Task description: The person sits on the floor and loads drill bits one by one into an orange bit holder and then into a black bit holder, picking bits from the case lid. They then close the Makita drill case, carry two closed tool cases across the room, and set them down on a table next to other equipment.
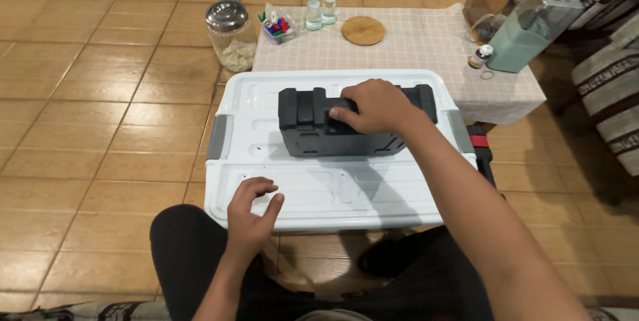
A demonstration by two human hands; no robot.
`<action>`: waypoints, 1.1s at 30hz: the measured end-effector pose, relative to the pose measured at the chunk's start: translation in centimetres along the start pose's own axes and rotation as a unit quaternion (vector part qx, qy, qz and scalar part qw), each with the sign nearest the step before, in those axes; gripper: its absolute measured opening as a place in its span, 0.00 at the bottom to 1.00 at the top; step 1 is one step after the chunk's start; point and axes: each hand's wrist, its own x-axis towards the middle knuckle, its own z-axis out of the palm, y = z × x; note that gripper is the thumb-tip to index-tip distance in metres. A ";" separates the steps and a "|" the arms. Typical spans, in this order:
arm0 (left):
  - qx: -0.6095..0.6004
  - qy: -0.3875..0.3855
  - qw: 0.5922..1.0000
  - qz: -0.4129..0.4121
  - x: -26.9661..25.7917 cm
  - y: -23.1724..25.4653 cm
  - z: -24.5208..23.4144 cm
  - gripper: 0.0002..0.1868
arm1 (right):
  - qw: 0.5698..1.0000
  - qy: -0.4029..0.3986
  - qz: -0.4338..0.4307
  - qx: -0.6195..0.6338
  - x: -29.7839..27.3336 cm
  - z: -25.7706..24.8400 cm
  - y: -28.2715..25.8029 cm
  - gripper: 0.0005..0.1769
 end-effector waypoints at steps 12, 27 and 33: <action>0.290 -0.051 0.885 0.361 14.6 6.6 10.9 0.25 | 0.835 0.515 0.019 0.195 -2.4 0.9 3.6 0.11; 0.347 -0.123 0.877 0.309 19.0 4.7 12.0 0.16 | 0.667 0.300 0.625 0.275 -32.5 20.3 35.4 0.43; 0.256 -0.158 0.922 0.246 17.7 3.6 12.7 0.20 | 0.674 0.193 0.649 0.296 -30.5 26.0 40.1 0.47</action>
